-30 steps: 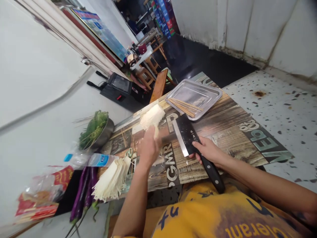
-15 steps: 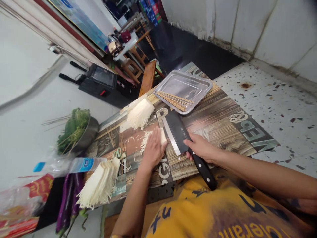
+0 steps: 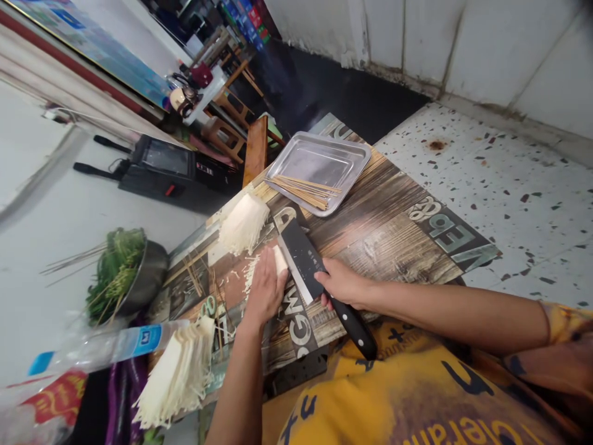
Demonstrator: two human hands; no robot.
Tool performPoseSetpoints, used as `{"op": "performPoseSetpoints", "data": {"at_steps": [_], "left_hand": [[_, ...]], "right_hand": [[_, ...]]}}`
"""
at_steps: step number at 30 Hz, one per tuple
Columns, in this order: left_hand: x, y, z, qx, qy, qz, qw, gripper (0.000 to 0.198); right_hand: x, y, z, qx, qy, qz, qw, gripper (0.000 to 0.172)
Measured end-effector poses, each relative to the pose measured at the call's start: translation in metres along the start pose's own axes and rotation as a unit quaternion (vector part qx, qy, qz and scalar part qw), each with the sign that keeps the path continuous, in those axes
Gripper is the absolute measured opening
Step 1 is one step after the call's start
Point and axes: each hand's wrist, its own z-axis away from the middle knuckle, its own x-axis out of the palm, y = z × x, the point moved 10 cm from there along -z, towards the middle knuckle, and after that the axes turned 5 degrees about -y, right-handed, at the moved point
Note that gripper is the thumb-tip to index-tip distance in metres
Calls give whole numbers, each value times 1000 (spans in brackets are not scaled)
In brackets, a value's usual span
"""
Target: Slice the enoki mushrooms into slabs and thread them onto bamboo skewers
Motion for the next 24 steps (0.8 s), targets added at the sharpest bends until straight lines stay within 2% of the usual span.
{"op": "performPoseSetpoints", "data": {"at_steps": [9,13,24], "left_hand": [[-2,-7,-3,-48,-27,14,998,64],[-7,1,-6,-46,-16,-21,999,60],[0,3,-9,-24,-14,27,999,62]], "right_hand": [[4,-1,-4,7,-6,-14,1000,11],[4,-1,-2,10,-6,-16,1000,11],[4,-1,0,8,-4,-10,1000,10]]}}
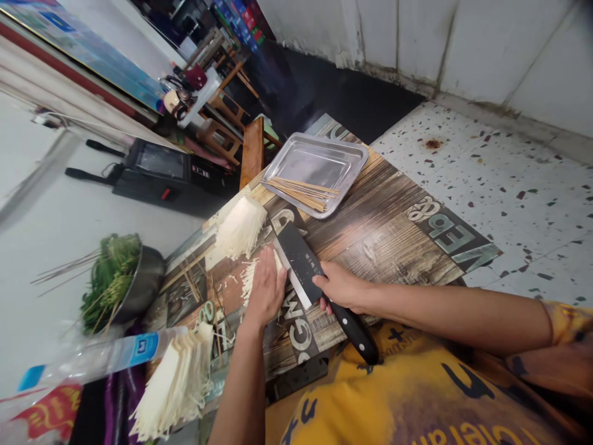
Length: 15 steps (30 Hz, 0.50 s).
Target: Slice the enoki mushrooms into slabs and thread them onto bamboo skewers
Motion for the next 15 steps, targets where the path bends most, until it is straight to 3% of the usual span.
{"op": "performPoseSetpoints", "data": {"at_steps": [15], "left_hand": [[2,-4,0,-3,9,8,1000,63]], "right_hand": [[2,0,1,8,-8,20,1000,11]]}}
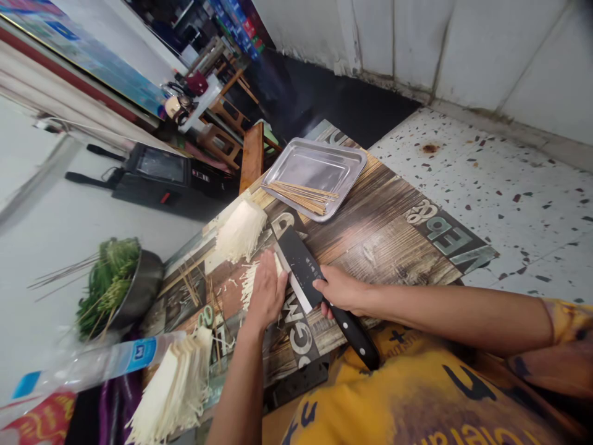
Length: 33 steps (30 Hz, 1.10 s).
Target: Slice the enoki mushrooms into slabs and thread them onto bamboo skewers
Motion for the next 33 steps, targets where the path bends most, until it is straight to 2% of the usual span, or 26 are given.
{"op": "performPoseSetpoints", "data": {"at_steps": [4,9,16,23,29,33], "left_hand": [[0,1,1,2,11,4,1000,62],[0,2,1,5,20,12,1000,62],[1,0,-1,-1,19,22,1000,63],[3,-2,-1,7,7,39,999,65],[4,-8,0,-2,7,49,999,67],[5,-8,-1,-6,-3,41,999,69]], "right_hand": [[0,-1,0,-4,6,9,1000,11],[-4,-1,-3,-15,49,26,998,10],[1,-8,-26,-30,85,55,994,7],[11,0,-17,-11,48,65,997,7],[22,-12,-34,-28,82,70,994,9],[36,-1,-31,-22,59,62,996,11]]}}
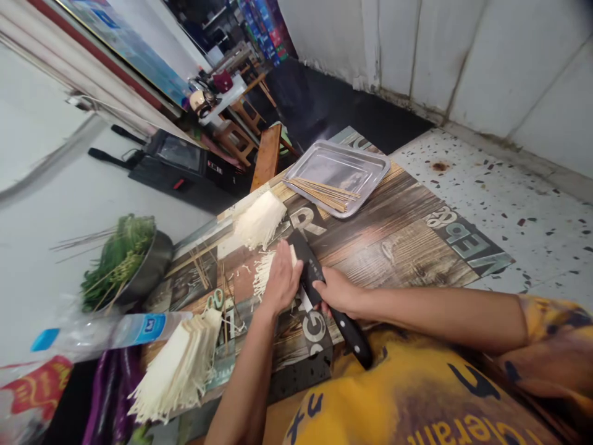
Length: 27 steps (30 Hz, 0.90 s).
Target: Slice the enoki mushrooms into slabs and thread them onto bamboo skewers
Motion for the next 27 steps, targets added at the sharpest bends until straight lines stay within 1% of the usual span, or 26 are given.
{"op": "performPoseSetpoints", "data": {"at_steps": [3,5,8,12,14,19,21,24,27], "left_hand": [[-3,2,-1,11,6,8,1000,68],[-5,1,0,10,7,20,1000,68],[-10,1,3,14,-2,19,1000,73],[-14,10,10,79,-25,-29,996,74],[-16,11,12,98,-22,-58,993,70],[-21,11,5,88,28,-143,985,56],[-19,14,2,91,29,-162,982,52],[-15,15,1,97,15,-165,981,57],[-19,11,2,83,30,-136,987,59]], "right_hand": [[4,4,0,-3,4,-22,1000,11],[5,0,-6,-10,11,-21,1000,10],[5,-5,-12,-14,6,-20,1000,12],[1,-8,-8,-13,-6,-24,1000,13],[1,-9,-4,-11,-14,-22,1000,12],[4,-11,0,-12,-27,-10,1000,16],[5,-11,0,-12,-28,-4,1000,17],[6,-10,-1,-10,-31,2,999,17],[6,-10,-2,-10,-37,8,999,18]]}}
